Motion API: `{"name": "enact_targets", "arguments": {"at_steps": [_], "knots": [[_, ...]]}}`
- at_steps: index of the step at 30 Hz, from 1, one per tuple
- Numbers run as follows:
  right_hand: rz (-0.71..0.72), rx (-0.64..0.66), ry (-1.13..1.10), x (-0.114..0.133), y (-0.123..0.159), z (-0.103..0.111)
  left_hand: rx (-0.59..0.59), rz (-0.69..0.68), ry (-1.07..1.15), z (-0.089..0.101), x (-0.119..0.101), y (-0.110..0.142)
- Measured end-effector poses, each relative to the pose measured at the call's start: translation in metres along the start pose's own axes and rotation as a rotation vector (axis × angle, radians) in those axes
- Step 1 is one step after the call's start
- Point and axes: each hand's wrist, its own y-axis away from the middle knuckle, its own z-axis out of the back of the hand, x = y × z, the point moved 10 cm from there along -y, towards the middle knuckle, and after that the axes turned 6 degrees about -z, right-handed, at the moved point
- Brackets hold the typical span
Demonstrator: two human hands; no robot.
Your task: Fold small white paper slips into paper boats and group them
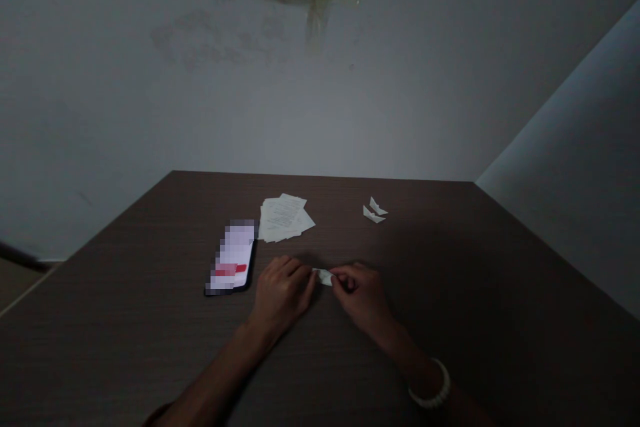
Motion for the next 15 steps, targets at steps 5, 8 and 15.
{"name": "enact_targets", "arguments": {"at_steps": [5,8,15], "knots": [[0.037,-0.001,0.022,0.0048,0.0005,0.0005,0.038,-0.044,-0.023,-0.0034,-0.0034,0.0003],[0.035,-0.005,0.051,0.0058,0.0005,0.0012,0.047,-0.075,-0.027,-0.0051,-0.0059,0.0012],[0.071,-0.002,0.220,0.0092,0.0009,0.0014,0.013,-0.043,-0.037,-0.0036,-0.0030,0.0023]]}}
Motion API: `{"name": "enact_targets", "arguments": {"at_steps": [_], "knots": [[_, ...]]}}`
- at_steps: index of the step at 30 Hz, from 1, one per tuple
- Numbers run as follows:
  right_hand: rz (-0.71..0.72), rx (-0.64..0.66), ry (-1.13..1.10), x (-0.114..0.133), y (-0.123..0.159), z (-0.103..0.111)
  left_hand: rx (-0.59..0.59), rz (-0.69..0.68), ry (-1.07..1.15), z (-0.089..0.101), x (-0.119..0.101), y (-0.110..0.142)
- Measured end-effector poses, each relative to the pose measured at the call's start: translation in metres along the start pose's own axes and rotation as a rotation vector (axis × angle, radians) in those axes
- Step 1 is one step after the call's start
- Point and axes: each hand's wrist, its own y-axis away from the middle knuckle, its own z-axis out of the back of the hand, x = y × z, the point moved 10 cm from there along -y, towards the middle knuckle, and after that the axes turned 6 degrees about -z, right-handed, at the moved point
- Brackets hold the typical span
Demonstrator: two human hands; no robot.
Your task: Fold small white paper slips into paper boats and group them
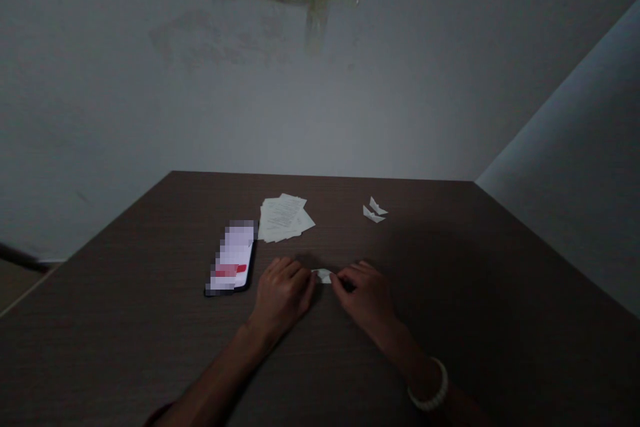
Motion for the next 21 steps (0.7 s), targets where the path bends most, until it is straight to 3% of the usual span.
{"name": "enact_targets", "arguments": {"at_steps": [21], "knots": [[0.076,0.053,0.092,0.010,0.002,-0.003,0.143,-0.036,-0.008,-0.015,-0.003,-0.001]]}}
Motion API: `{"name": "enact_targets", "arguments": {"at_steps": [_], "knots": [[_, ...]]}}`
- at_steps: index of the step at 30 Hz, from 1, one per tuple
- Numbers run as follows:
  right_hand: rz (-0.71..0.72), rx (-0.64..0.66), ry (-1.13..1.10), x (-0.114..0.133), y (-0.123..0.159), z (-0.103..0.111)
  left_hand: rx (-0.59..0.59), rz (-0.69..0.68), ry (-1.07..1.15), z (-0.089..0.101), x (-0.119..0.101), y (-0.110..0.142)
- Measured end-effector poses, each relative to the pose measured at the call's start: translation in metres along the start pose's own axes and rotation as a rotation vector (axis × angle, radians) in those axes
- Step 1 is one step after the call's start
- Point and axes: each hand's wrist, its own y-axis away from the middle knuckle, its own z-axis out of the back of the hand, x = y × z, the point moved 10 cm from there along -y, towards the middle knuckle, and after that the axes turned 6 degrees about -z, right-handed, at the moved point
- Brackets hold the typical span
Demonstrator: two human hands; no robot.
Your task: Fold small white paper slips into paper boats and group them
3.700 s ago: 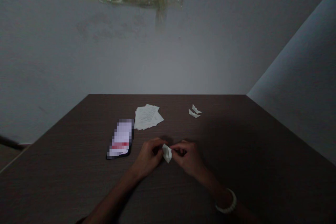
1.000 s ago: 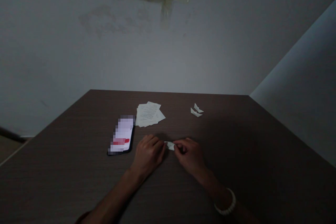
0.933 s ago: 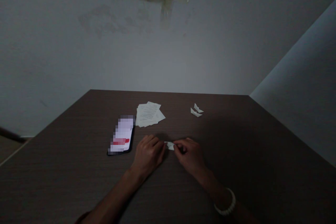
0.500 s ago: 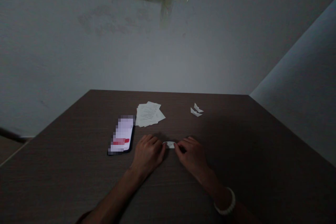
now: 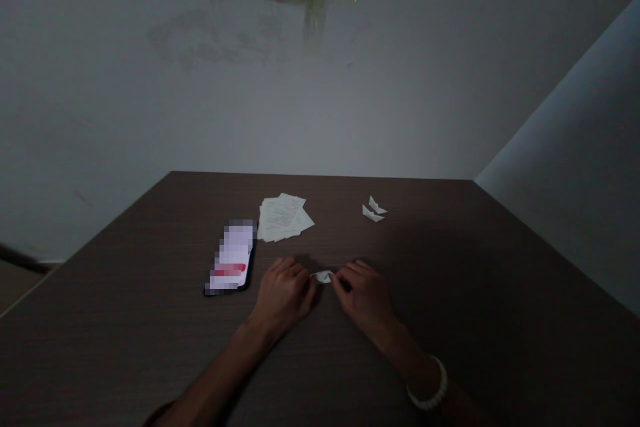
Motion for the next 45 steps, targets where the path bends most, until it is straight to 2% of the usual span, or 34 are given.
{"name": "enact_targets", "arguments": {"at_steps": [6,11,16,20,25,36,45], "knots": [[0.006,-0.004,-0.054,-0.002,0.000,-0.001,0.039,0.058,0.040,-0.001,0.004,-0.002],[-0.011,-0.014,-0.137,-0.002,0.000,0.002,0.024,0.013,0.198,-0.001,0.000,-0.002],[-0.076,-0.050,-0.250,-0.006,-0.002,0.008,-0.057,0.128,0.356,0.000,0.013,0.001],[-0.082,0.017,-0.320,-0.003,-0.003,0.001,-0.082,0.218,0.474,0.000,0.021,0.002],[-0.127,0.019,-0.331,-0.009,-0.002,-0.004,-0.034,0.310,0.537,-0.003,0.024,0.002],[-0.154,-0.007,-0.264,-0.010,-0.001,-0.001,0.138,0.377,0.526,-0.017,0.021,0.002],[-0.120,-0.050,-0.298,-0.009,-0.001,0.005,0.150,0.431,0.562,-0.022,0.026,0.006]]}}
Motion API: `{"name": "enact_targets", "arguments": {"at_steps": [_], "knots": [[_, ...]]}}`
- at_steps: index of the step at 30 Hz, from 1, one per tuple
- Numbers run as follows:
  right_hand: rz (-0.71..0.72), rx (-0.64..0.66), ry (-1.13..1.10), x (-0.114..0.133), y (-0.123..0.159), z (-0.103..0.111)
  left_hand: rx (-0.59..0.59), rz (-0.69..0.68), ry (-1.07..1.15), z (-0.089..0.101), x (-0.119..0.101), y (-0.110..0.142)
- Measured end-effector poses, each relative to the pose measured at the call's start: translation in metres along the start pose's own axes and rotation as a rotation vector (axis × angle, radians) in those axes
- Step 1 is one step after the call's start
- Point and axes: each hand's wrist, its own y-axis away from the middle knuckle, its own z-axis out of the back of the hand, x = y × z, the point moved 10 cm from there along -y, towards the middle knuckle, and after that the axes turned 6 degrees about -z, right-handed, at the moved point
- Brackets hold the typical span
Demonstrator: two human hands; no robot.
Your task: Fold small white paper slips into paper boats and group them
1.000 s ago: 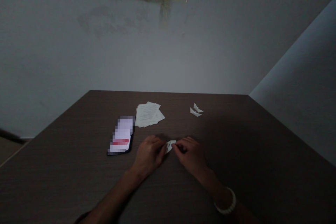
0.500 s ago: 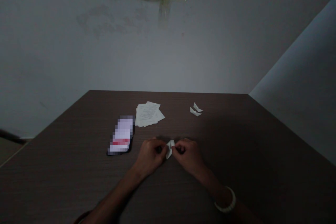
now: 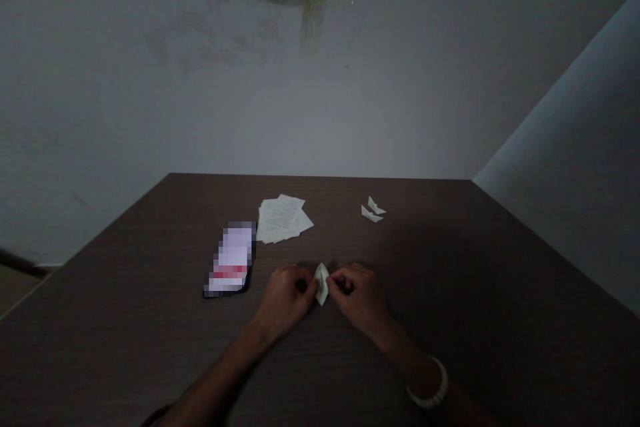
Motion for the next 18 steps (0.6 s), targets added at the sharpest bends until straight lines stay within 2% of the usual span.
{"name": "enact_targets", "arguments": {"at_steps": [3,8,18], "knots": [[0.077,-0.016,-0.037,0.008,0.003,0.006,-0.027,0.093,0.087,0.003,0.010,0.001],[0.390,0.116,0.040,0.038,0.016,-0.006,-0.086,0.162,0.165,0.010,0.021,0.001],[0.463,0.147,0.216,0.036,0.022,-0.019,-0.045,0.147,0.133,0.003,0.017,0.000]]}}
